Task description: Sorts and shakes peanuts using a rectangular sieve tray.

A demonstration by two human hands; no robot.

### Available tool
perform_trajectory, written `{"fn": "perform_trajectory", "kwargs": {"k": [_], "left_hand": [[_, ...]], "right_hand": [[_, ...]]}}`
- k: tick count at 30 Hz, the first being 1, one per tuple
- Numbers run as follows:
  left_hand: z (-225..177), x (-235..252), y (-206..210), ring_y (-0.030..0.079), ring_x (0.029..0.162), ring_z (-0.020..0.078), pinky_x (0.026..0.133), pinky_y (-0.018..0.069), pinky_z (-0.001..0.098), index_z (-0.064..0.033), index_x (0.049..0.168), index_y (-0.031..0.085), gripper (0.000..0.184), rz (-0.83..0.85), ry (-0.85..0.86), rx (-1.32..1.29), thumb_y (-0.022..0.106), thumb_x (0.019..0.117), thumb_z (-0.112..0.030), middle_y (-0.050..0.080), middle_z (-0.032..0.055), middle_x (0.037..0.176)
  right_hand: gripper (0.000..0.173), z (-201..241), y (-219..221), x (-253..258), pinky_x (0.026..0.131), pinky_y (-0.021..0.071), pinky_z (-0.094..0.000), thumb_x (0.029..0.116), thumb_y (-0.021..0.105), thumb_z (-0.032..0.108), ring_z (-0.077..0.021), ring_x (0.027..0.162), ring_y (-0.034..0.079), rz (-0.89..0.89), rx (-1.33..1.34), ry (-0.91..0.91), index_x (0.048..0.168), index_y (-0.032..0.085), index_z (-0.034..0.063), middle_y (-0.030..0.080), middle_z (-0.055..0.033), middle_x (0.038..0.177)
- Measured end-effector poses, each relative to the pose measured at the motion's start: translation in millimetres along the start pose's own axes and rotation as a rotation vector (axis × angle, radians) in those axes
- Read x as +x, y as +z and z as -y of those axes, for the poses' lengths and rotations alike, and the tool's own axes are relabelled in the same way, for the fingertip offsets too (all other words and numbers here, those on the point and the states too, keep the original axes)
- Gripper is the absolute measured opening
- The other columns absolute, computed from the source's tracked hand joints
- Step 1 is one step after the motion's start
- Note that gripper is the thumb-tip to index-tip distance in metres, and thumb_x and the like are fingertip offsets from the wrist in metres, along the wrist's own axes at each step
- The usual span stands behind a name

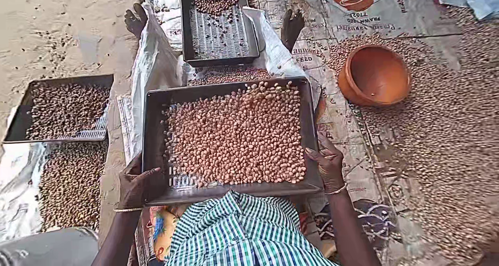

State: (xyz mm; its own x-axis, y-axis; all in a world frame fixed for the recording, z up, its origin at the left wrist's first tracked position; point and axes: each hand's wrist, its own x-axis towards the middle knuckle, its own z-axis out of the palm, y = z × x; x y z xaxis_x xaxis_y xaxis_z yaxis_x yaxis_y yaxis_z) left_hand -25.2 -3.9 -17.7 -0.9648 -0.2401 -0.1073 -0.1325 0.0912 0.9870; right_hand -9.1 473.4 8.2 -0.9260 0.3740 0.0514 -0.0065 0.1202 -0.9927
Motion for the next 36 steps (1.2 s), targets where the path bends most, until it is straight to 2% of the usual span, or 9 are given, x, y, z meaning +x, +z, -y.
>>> {"fn": "perform_trajectory", "kwargs": {"k": [7,11,15,19,23,26,29,33,36], "left_hand": [[11,5,-8,0.066,0.107,-0.0007,0.095,0.0524,0.0154,0.0153,0.136,0.050,0.056,0.081,0.214,0.329,0.066,0.0868,-0.006,0.067,0.0150,0.125],[8,-1,-9,0.068,0.114,0.0381,0.102,0.0500,0.0446,0.0137,0.137,0.054,0.056,0.042,0.309,0.736,0.059,0.0985,-0.026,0.063,0.0366,0.124],[4,-4,-5,0.066,0.113,0.0496,0.101,0.0486,0.0553,0.0144,0.140,0.051,0.058,0.035,0.308,0.826,0.057,0.1009,-0.028,0.062,0.0393,0.124],[5,-4,-6,0.068,0.106,0.0448,0.096,0.0514,0.0517,0.0134,0.141,0.051,0.059,0.019,0.268,0.807,0.056,0.1008,-0.030,0.064,0.0384,0.120],[6,-3,-7,0.071,0.098,0.0355,0.090,0.0536,0.0445,0.0113,0.141,0.052,0.058,0.019,0.242,0.780,0.058,0.0999,-0.030,0.067,0.0354,0.115],[6,-3,-9,0.070,0.093,0.0254,0.087,0.0535,0.0384,0.0080,0.141,0.052,0.059,0.019,0.219,0.779,0.058,0.0999,-0.034,0.069,0.0310,0.112],[7,-1,-12,0.069,0.099,0.0339,0.091,0.0524,0.0491,0.0043,0.144,0.051,0.060,0.050,0.181,0.775,0.057,0.1003,-0.036,0.067,0.0317,0.116],[6,-2,-12,0.067,0.101,0.0383,0.092,0.0499,0.0546,0.0041,0.147,0.048,0.063,0.046,0.136,0.771,0.058,0.0988,-0.035,0.066,0.0326,0.118],[5,0,-9,0.067,0.093,0.0316,0.088,0.0513,0.0507,0.0032,0.147,0.048,0.062,0.042,0.135,0.729,0.059,0.0978,-0.034,0.068,0.0291,0.113]], "right_hand": [[0.054,8,-11,11,0.103,0.0477,-0.0268,0.0998,0.062,0.003,-0.0150,0.122,0.062,0.091,-0.470,0.074,0.149,0.044,-0.0071,0.057,-0.0249,0.142],[0.014,33,14,43,0.095,0.0526,-0.0169,0.0977,0.061,0.005,0.0011,0.107,0.066,0.003,-0.401,-0.301,0.105,0.068,-0.0049,0.071,-0.0069,0.119],[0.019,26,57,38,0.106,0.0478,-0.0426,0.0981,0.062,0.005,-0.0340,0.124,0.064,0.259,-0.695,-0.248,0.106,0.074,-0.0080,0.064,-0.0252,0.134],[0.023,10,73,50,0.105,0.0486,-0.0503,0.0968,0.062,0.003,-0.0465,0.123,0.063,0.355,-0.846,-0.389,0.113,0.074,-0.0087,0.060,-0.0302,0.137],[0.015,1,67,57,0.101,0.0533,-0.0280,0.0947,0.057,-0.008,-0.0190,0.116,0.068,0.188,-0.202,-0.256,0.104,0.068,-0.0103,0.070,-0.0161,0.122],[0.031,17,58,40,0.069,0.0564,-0.0188,0.0976,0.035,-0.002,-0.0019,0.077,0.067,0.114,0.326,0.165,0.095,0.058,0.0176,0.070,0.0068,0.092],[0.021,12,56,-1,0.050,0.0375,-0.0104,0.0883,0.049,-0.002,0.0051,0.054,0.043,0.431,-0.115,0.150,0.096,0.065,0.0095,0.054,0.0094,0.074],[0.017,2,69,-29,0.060,0.0497,-0.0330,0.0855,0.071,0.002,-0.0239,0.065,0.058,0.704,-0.725,-0.396,0.100,0.078,-0.0014,0.063,-0.0167,0.079],[0.008,0,66,-26,0.065,0.0522,-0.0287,0.0857,0.071,0.000,-0.0199,0.068,0.063,0.598,-0.620,-0.428,0.089,0.076,-0.0053,0.068,-0.0157,0.080]]}}
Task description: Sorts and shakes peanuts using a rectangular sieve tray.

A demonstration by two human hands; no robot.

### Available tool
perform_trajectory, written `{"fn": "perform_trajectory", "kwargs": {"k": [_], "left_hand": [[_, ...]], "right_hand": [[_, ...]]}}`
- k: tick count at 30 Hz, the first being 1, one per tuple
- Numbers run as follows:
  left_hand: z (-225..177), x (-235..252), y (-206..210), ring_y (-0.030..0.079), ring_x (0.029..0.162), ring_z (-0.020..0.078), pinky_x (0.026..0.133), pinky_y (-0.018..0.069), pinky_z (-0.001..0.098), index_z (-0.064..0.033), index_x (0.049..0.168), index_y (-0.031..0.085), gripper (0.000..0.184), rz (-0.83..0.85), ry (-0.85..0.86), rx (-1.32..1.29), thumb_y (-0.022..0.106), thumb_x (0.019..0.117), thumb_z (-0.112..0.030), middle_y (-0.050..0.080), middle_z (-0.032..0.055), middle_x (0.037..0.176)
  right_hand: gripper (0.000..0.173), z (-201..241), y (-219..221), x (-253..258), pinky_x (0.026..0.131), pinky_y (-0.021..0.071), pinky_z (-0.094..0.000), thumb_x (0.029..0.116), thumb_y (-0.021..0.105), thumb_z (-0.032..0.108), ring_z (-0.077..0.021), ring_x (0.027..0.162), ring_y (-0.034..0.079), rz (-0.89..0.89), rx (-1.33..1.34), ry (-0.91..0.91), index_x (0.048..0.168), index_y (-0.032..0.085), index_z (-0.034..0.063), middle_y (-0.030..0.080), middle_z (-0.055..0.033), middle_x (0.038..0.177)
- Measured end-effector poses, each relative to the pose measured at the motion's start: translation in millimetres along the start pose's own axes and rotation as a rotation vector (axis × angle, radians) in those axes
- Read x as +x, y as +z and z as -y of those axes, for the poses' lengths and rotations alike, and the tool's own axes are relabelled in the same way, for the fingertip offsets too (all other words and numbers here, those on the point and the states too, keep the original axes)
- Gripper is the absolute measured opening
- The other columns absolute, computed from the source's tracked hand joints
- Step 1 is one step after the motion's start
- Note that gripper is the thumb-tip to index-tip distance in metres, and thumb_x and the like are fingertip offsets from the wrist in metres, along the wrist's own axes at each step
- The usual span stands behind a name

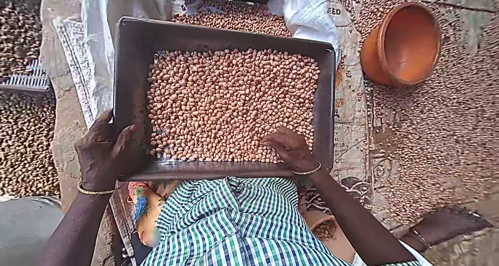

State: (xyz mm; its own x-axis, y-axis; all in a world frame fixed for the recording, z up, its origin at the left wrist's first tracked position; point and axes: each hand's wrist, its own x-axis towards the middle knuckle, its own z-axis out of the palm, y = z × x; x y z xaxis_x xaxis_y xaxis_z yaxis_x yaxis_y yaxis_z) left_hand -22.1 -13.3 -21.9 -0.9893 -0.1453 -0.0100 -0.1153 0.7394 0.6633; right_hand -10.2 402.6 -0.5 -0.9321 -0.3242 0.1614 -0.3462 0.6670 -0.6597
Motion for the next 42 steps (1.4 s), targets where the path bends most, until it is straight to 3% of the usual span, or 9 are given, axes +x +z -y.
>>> {"fn": "perform_trajectory", "kwargs": {"k": [4,7,12,17,21,25,30,38,42], "left_hand": [[0,0,-1,0.068,0.093,0.0298,0.087,0.0517,0.0519,-0.0003,0.146,0.050,0.058,0.003,-0.021,-0.018,0.060,0.0974,-0.030,0.069,0.0260,0.113],[-4,4,1,0.068,0.093,0.0319,0.086,0.0515,0.0544,-0.0004,0.146,0.050,0.056,0.015,-0.019,-0.029,0.061,0.0974,-0.026,0.069,0.0263,0.113],[-10,6,0,0.068,0.090,0.0327,0.084,0.0522,0.0539,0.0007,0.142,0.052,0.050,0.008,0.009,-0.045,0.060,0.0992,-0.022,0.069,0.0259,0.110],[-16,2,-2,0.069,0.089,0.0262,0.083,0.0540,0.0491,-0.0004,0.138,0.056,0.047,0.006,0.045,-0.062,0.057,0.1003,-0.028,0.070,0.0215,0.107],[-14,1,1,0.069,0.086,0.0294,0.080,0.0537,0.0508,-0.0007,0.144,0.053,0.047,0.010,0.019,-0.113,0.057,0.1009,-0.021,0.070,0.0234,0.108],[-14,5,3,0.070,0.088,0.0332,0.083,0.0538,0.0531,0.0029,0.143,0.052,0.047,0.022,0.038,-0.115,0.059,0.1009,-0.016,0.070,0.0262,0.108],[-19,2,-3,0.070,0.087,0.0312,0.081,0.0543,0.0498,0.0033,0.143,0.051,0.046,0.021,0.056,-0.077,0.057,0.1014,-0.017,0.070,0.0266,0.108],[-15,0,-1,0.067,0.082,0.0201,0.078,0.0547,0.0383,-0.0012,0.145,0.050,0.047,0.014,0.069,-0.102,0.058,0.1015,-0.018,0.070,0.0215,0.107],[-16,4,0,0.067,0.084,0.0199,0.081,0.0535,0.0388,0.0030,0.142,0.052,0.047,0.019,0.058,-0.106,0.059,0.1006,-0.018,0.069,0.0231,0.107]], "right_hand": [[0.015,6,-16,1,0.053,0.0419,-0.0083,0.0930,0.065,0.001,0.0095,0.056,0.048,-0.217,0.730,0.321,0.099,0.069,0.0145,0.059,0.0173,0.072],[0.027,10,-20,8,0.065,0.0528,-0.0159,0.1001,0.044,0.008,-0.0002,0.068,0.062,-0.185,1.121,0.509,0.091,0.066,0.0212,0.065,0.0089,0.076],[0.012,58,-13,80,0.068,0.0548,-0.0266,0.1038,0.055,0.005,-0.0108,0.070,0.066,0.373,0.140,0.324,0.105,0.063,-0.0039,0.066,-0.0088,0.086],[0.025,153,20,146,0.095,0.0580,-0.0266,0.0975,0.062,0.001,-0.0176,0.110,0.070,0.125,0.604,-0.367,0.118,0.065,-0.0118,0.068,-0.0218,0.121],[0.011,60,-24,137,0.085,0.0643,-0.0280,0.0983,0.057,-0.002,-0.0090,0.092,0.075,-0.376,0.539,0.033,0.099,0.063,0.0075,0.075,0.0037,0.101],[0.011,32,-1,63,0.093,0.0569,-0.0216,0.0995,0.059,0.001,-0.0050,0.103,0.070,-0.145,0.362,0.266,0.106,0.066,-0.0052,0.072,-0.0072,0.116],[0.016,47,34,47,0.106,0.0492,-0.0342,0.0923,0.062,-0.002,-0.0312,0.123,0.065,0.089,0.123,-0.022,0.097,0.075,-0.0103,0.065,-0.0269,0.132],[0.016,36,3,57,0.112,0.0428,-0.0275,0.0957,0.062,-0.001,-0.0231,0.131,0.059,0.051,0.041,-0.036,0.102,0.074,-0.0099,0.062,-0.0229,0.137],[0.015,41,22,35,0.094,0.0552,-0.0306,0.0896,0.063,-0.003,-0.0315,0.110,0.072,0.157,-0.006,-0.195,0.093,0.076,-0.0099,0.067,-0.0269,0.128]]}}
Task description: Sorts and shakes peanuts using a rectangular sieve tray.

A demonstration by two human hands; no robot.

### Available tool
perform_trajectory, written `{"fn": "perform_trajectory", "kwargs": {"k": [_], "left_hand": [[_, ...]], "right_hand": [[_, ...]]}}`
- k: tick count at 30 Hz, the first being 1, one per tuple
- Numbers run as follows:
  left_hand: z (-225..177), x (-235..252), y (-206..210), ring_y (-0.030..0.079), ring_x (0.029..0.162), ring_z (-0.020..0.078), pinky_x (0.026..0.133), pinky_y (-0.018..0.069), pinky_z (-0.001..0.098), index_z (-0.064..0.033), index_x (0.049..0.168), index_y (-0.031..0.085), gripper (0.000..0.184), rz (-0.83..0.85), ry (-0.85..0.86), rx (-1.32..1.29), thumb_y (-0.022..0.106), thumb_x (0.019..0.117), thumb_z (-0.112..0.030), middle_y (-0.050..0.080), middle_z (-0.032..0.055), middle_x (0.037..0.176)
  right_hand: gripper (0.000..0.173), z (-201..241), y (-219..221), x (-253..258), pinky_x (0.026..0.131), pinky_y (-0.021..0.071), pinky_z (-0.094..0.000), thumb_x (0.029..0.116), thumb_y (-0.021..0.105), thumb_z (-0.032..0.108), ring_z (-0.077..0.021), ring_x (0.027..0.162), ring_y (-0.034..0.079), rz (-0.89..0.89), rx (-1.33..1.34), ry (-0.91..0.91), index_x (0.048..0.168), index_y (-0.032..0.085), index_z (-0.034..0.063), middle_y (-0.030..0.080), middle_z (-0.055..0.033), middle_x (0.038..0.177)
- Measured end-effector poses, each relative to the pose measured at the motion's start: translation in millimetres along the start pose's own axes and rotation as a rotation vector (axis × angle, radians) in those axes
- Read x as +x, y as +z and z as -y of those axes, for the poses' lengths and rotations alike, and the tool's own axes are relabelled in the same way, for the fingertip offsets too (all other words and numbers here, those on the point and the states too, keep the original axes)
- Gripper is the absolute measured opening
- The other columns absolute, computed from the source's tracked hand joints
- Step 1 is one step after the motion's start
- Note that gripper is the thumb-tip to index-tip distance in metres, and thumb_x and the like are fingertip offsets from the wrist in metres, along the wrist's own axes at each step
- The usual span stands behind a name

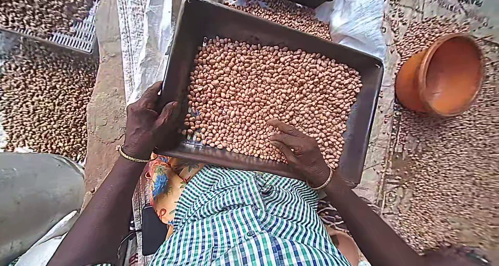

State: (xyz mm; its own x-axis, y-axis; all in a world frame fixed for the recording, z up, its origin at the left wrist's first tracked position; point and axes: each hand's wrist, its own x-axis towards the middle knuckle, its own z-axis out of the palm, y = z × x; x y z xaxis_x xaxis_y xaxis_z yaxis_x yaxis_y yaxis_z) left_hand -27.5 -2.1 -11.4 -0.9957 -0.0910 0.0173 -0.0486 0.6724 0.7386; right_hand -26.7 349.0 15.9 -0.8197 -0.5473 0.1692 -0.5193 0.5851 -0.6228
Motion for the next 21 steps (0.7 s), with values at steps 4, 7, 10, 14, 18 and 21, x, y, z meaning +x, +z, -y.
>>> {"fn": "perform_trajectory", "kwargs": {"k": [4,7,10,14,18,21], "left_hand": [[3,0,1,0.066,0.085,0.0112,0.083,0.0525,0.0294,0.0052,0.140,0.054,0.047,-0.025,0.011,-0.026,0.060,0.0989,-0.018,0.070,0.0209,0.108],[2,0,1,0.065,0.086,0.0074,0.083,0.0521,0.0252,0.0053,0.140,0.053,0.048,-0.024,0.009,-0.036,0.060,0.0986,-0.019,0.070,0.0198,0.109],[5,0,3,0.066,0.085,0.0073,0.081,0.0532,0.0260,0.0038,0.139,0.054,0.048,-0.025,0.009,-0.067,0.060,0.0981,-0.020,0.070,0.0181,0.109],[4,1,4,0.066,0.085,0.0065,0.081,0.0534,0.0255,0.0046,0.138,0.055,0.048,-0.027,0.014,-0.100,0.059,0.0974,-0.020,0.071,0.0172,0.107],[1,0,2,0.067,0.083,0.0146,0.078,0.0545,0.0340,0.0028,0.139,0.055,0.046,-0.027,0.003,-0.074,0.058,0.0979,-0.018,0.071,0.0197,0.106],[-3,1,1,0.069,0.085,0.0243,0.079,0.0545,0.0445,0.0004,0.140,0.054,0.044,0.005,-0.008,-0.045,0.058,0.1000,-0.016,0.070,0.0222,0.107]], "right_hand": [[0.017,-2,20,-7,0.093,0.0570,-0.0350,0.0908,0.061,-0.004,-0.0352,0.111,0.071,0.058,-0.074,-0.069,0.097,0.075,-0.0105,0.066,-0.0268,0.131],[0.018,-4,26,-7,0.101,0.0540,-0.0450,0.0904,0.062,-0.007,-0.0427,0.122,0.065,0.125,-0.165,-0.073,0.103,0.073,-0.0129,0.062,-0.0267,0.138],[0.014,-4,26,-6,0.103,0.0527,-0.0458,0.0897,0.063,-0.009,-0.0431,0.123,0.064,0.142,-0.197,-0.087,0.099,0.073,-0.0129,0.063,-0.0266,0.136],[0.014,-7,21,-5,0.099,0.0555,-0.0398,0.0904,0.063,-0.001,-0.0383,0.117,0.068,0.082,-0.125,-0.106,0.090,0.073,-0.0104,0.068,-0.0271,0.126],[0.014,15,-16,25,0.089,0.0574,-0.0466,0.0885,0.066,0.005,-0.0378,0.109,0.071,0.087,-0.203,0.037,0.091,0.072,-0.0074,0.071,-0.0251,0.118],[0.014,38,-27,67,0.095,0.0553,-0.0400,0.0905,0.069,0.007,-0.0315,0.116,0.069,0.028,-0.022,-0.028,0.097,0.073,-0.0051,0.070,-0.0229,0.122]]}}
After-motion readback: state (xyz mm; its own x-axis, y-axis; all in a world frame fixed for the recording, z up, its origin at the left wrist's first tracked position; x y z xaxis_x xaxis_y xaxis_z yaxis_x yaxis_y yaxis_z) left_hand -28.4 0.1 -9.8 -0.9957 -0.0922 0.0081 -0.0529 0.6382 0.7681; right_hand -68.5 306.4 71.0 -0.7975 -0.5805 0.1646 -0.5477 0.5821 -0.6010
